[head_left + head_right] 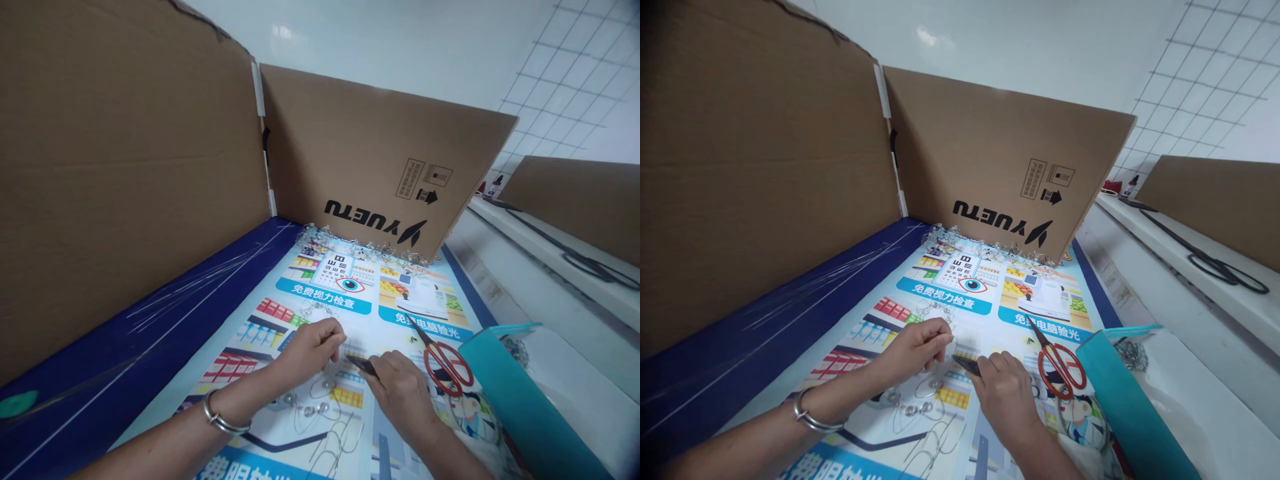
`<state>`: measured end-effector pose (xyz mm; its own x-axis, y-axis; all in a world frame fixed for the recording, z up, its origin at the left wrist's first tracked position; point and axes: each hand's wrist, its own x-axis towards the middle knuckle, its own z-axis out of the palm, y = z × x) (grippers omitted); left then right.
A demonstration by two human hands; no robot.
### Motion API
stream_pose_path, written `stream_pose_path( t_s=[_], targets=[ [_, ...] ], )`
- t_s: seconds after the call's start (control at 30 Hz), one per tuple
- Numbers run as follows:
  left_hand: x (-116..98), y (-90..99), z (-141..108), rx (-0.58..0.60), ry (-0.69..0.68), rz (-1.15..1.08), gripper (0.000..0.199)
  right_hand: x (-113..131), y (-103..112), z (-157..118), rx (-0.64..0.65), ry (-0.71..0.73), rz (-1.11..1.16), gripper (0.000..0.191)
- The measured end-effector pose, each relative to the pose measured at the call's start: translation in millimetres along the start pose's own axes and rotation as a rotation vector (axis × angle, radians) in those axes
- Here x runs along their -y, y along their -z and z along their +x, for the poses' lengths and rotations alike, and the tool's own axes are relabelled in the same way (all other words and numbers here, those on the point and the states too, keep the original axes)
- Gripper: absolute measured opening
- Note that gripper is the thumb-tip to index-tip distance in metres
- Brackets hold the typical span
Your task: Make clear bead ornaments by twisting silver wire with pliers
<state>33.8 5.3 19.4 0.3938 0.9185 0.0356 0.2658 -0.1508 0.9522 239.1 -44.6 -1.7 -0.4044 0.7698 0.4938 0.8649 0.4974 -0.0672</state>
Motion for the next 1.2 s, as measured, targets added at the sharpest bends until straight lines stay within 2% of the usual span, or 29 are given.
stream_pose_path(
  t_s=[0.17, 0.37, 0.63, 1.2],
  targets=[
    [5.7, 0.6, 2.9, 0.042, 0.035, -0.202, 0.023, -4.6, -1.9, 1.0, -0.037, -0.021, 0.035, 0.015],
    [6.3, -1.1, 4.7, -0.058, 0.029, -0.277, 0.024, -1.2, -1.0, 0.9, -0.084, -0.063, 0.087, 0.014],
    [-0.1, -9.7, -1.6, -0.070, 0.026, -0.239, 0.022, 13.5, -2.6, -1.9, -0.047, -0.042, 0.128, 0.012],
    [1.7, -20.4, -5.8, -0.036, 0.059, -0.240, 0.022, 13.8, -1.3, -3.4, -0.020, -0.006, 0.052, 0.014]
  ],
)
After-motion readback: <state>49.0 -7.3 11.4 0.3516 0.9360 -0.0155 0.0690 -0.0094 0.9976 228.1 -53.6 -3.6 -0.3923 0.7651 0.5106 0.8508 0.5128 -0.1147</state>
